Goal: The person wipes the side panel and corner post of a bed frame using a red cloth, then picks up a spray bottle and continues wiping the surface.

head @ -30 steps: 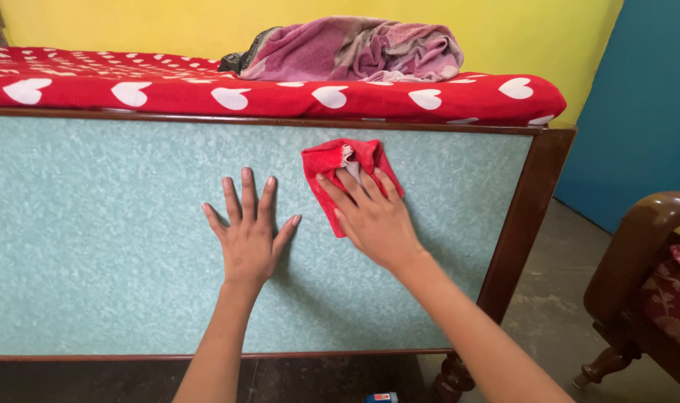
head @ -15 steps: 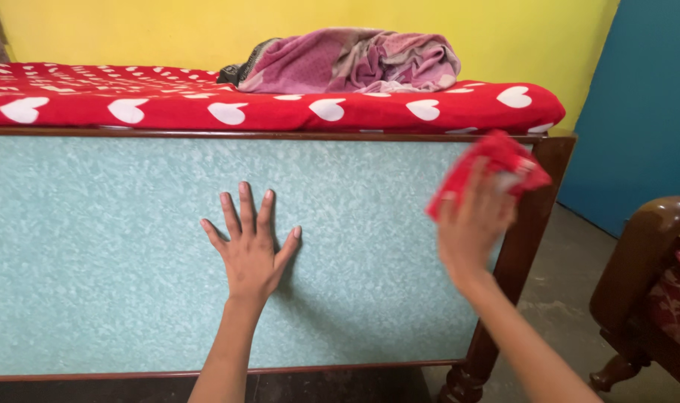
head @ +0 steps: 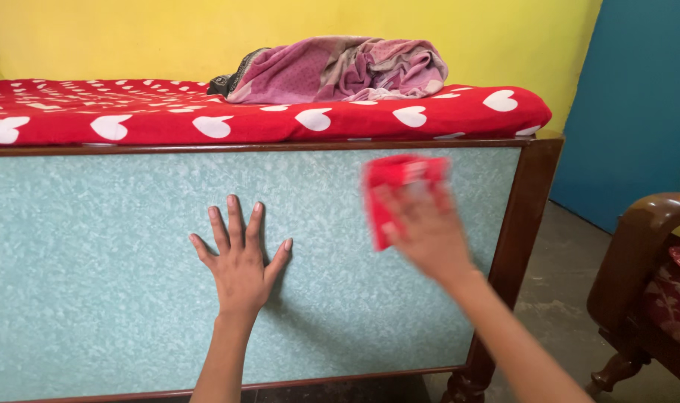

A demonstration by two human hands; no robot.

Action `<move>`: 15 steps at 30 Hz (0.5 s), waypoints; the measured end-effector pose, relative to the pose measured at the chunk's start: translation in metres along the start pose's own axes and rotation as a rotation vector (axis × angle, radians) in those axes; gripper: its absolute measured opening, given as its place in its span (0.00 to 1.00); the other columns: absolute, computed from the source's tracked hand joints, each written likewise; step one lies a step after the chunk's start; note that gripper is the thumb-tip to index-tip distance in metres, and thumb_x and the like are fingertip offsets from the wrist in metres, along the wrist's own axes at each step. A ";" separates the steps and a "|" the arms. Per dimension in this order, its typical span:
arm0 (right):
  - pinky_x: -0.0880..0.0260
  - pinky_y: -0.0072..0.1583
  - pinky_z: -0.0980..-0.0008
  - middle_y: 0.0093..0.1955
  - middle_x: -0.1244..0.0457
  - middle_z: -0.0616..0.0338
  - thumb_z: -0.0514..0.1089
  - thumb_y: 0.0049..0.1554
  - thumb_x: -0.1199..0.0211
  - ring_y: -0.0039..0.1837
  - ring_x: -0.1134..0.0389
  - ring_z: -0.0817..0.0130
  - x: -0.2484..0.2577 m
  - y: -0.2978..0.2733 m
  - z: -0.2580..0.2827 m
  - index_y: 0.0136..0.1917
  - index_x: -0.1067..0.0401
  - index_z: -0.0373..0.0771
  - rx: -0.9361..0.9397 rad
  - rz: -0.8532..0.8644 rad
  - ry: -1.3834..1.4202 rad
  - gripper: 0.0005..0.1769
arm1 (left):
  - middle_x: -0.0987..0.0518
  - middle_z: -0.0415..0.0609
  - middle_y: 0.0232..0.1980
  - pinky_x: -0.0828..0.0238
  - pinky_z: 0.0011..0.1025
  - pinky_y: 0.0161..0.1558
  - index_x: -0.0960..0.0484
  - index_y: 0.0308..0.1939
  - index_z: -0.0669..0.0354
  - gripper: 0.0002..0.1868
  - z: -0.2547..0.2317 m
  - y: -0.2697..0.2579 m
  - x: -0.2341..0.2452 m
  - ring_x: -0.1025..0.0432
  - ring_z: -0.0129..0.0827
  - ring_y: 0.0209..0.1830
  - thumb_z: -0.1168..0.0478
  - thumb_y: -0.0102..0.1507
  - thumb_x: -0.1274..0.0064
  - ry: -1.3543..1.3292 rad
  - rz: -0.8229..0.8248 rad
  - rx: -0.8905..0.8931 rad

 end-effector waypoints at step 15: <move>0.57 0.80 0.39 0.80 0.48 0.52 0.49 0.63 0.47 0.83 0.50 0.46 -0.037 0.001 0.094 0.76 0.46 0.38 0.047 0.170 0.256 0.31 | 0.60 0.50 0.87 0.83 0.72 0.73 0.46 0.81 0.41 0.45 0.003 -0.001 0.000 0.71 0.52 0.86 0.32 0.65 0.53 0.003 0.022 0.011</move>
Point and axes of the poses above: each hand's wrist, its own y-axis towards the middle knuckle, its own x-axis out of the back of the hand, z = x × y, the point moved 4 cm from there along y, towards the middle knuckle
